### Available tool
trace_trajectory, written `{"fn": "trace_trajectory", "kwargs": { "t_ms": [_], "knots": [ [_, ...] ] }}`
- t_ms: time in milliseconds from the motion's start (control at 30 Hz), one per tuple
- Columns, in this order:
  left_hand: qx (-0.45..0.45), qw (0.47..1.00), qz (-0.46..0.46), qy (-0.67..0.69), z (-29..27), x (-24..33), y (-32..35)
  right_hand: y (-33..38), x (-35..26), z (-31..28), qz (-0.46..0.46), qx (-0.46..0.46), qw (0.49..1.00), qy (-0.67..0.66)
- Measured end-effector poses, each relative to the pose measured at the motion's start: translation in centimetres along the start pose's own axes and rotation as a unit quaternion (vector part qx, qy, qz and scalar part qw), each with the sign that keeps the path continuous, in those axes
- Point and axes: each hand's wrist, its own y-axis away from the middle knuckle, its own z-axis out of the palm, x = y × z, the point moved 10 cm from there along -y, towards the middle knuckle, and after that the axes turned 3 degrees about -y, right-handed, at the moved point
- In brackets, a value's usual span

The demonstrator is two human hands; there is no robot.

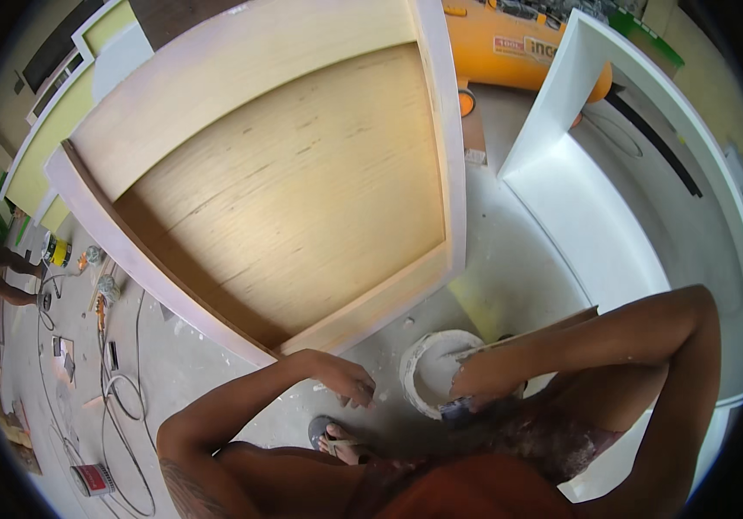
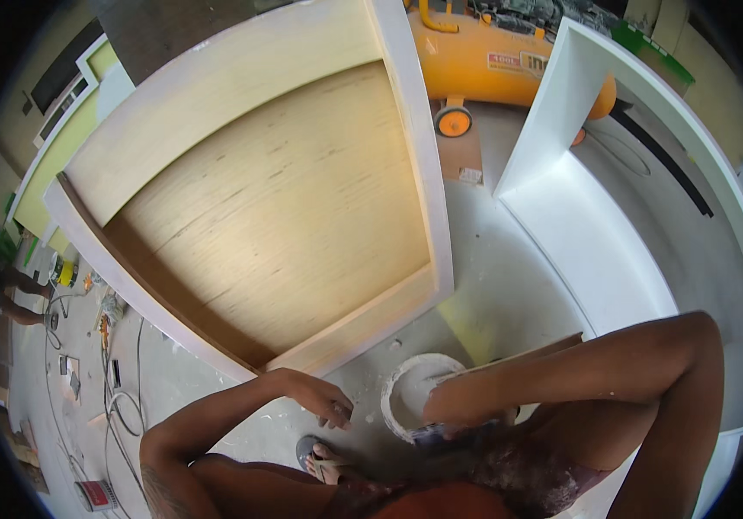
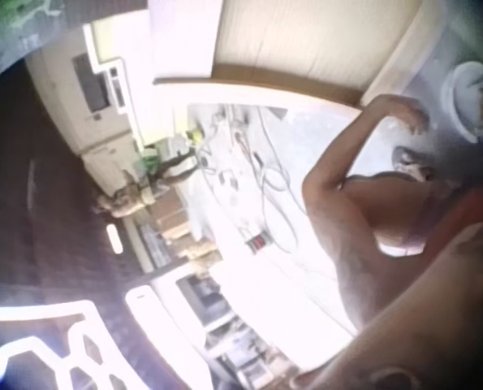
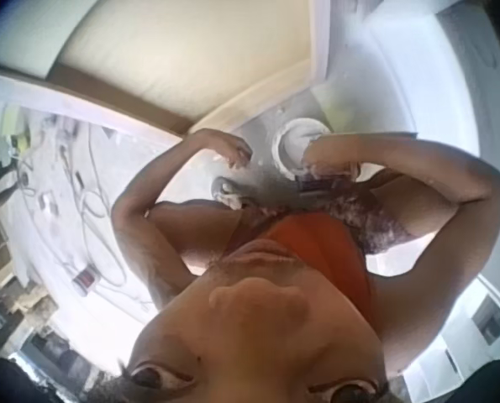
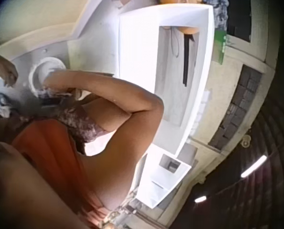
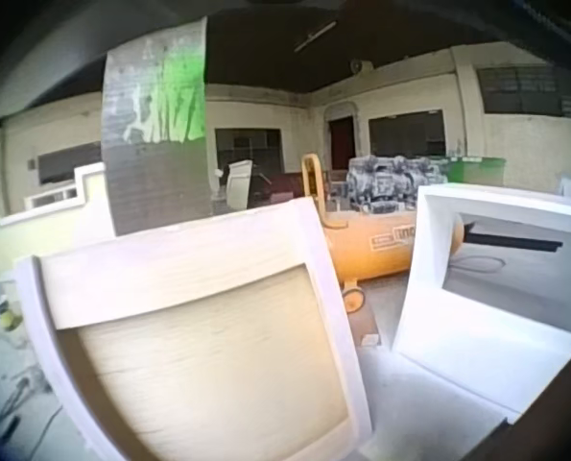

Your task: The person takes putty from a bucket using putty knives and applies it along the surface and edges of a wooden frame.

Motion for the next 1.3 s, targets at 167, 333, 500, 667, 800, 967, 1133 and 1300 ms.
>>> {"fn": "trace_trajectory", "kwargs": {
  "t_ms": [167,333,500,667,800,967,1133,1300],
  "knots": [
    [0.178,0.929,0.256,0.198,-4.4,7.1,7.7,4.2,-0.6,-13.9,0.055,0.211,0.953,-0.212],
    [0.467,0.734,0.317,0.378,-9.4,10.4,13.8,5.7,-1.1,-19.7,0.013,0.366,0.844,-0.393],
    [0.601,0.645,0.262,0.393,-8.8,10.2,18.3,5.2,-1.3,-20.5,0.037,0.314,0.875,-0.366],
    [0.679,0.442,0.344,0.475,-7.4,5.3,24.8,7.1,0.3,-22.5,0.031,0.356,0.862,-0.359],
    [0.702,0.455,0.383,0.391,-6.7,5.2,31.7,10.8,3.5,-28.2,-0.082,0.570,0.654,-0.491],
    [0.618,0.469,0.315,0.547,-3.4,0.2,27.3,14.3,3.4,-36.7,-0.159,0.705,0.492,-0.485],
    [0.553,0.418,0.336,0.638,1.7,0.6,20.2,12.5,5.2,-41.5,-0.147,0.777,0.420,-0.446],
    [0.590,0.322,0.345,0.654,6.5,-4.2,15.3,11.0,4.1,-42.0,-0.165,0.805,0.364,-0.439]
  ]
}}
